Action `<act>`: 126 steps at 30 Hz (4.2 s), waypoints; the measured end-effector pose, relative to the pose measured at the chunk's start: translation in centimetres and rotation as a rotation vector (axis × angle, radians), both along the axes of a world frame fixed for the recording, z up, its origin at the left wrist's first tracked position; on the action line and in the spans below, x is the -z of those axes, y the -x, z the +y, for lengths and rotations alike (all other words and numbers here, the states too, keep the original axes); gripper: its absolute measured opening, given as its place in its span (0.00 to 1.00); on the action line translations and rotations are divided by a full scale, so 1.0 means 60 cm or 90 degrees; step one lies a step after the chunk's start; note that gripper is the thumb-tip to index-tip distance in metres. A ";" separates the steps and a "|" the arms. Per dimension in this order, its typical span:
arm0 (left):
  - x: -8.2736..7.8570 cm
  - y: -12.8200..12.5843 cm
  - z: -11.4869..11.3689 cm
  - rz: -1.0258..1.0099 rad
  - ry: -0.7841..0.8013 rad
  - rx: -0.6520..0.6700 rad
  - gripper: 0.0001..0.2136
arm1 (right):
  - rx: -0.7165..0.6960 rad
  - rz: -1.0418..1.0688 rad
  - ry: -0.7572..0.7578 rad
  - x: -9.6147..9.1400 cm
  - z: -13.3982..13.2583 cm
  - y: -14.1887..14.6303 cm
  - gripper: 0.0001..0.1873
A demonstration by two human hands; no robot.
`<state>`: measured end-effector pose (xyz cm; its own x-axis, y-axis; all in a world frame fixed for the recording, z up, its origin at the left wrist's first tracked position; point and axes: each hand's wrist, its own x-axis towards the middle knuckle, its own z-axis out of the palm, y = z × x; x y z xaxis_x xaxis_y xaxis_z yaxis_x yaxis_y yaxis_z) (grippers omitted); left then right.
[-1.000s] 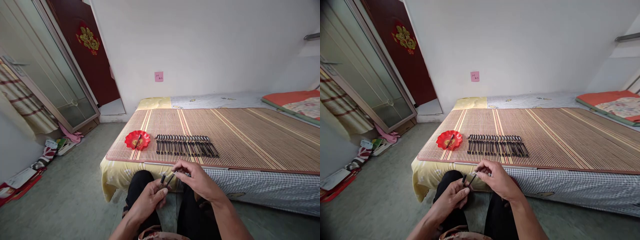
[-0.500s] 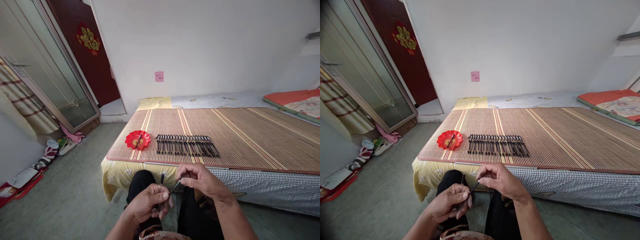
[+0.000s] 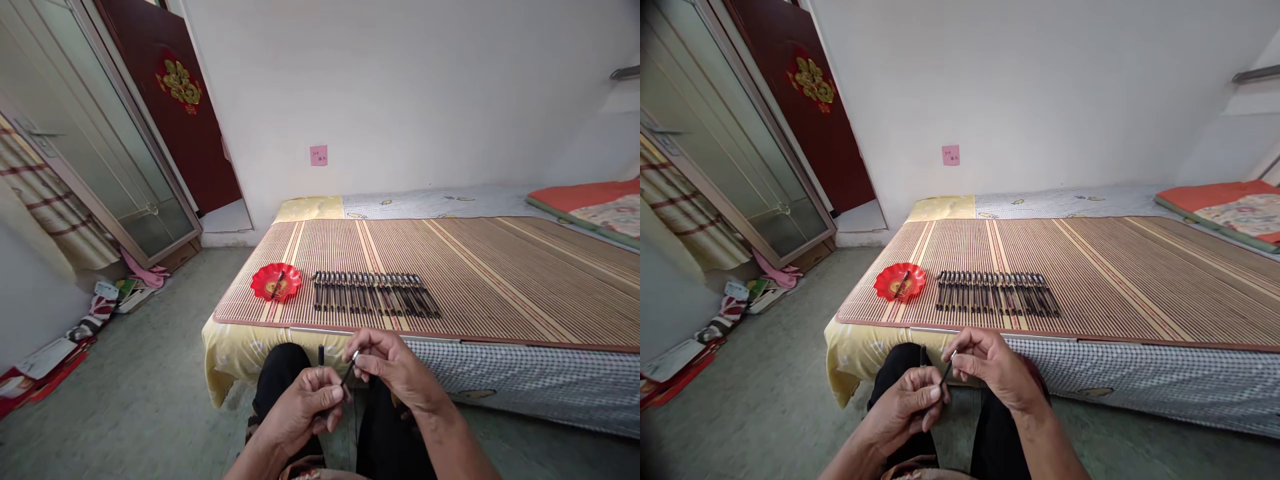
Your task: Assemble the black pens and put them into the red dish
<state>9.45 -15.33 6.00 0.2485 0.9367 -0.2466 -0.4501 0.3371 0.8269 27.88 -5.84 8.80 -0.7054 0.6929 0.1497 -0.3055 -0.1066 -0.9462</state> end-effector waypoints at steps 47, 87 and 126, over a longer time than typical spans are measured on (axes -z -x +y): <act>-0.010 0.007 0.000 0.278 -0.123 -0.060 0.28 | 0.500 0.072 -0.081 -0.020 0.018 -0.002 0.10; -0.025 -0.008 0.009 0.087 -0.092 -0.065 0.20 | 0.131 -0.128 -0.138 -0.020 -0.004 0.020 0.17; 0.001 -0.012 0.031 0.014 -0.042 -0.060 0.19 | 0.135 -0.098 -0.077 0.003 0.038 0.036 0.13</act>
<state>10.14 -13.44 5.93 0.1541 0.9699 -0.1887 -0.4591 0.2394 0.8555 25.72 -3.57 8.63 -0.5675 0.8108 0.1431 -0.1607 0.0614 -0.9851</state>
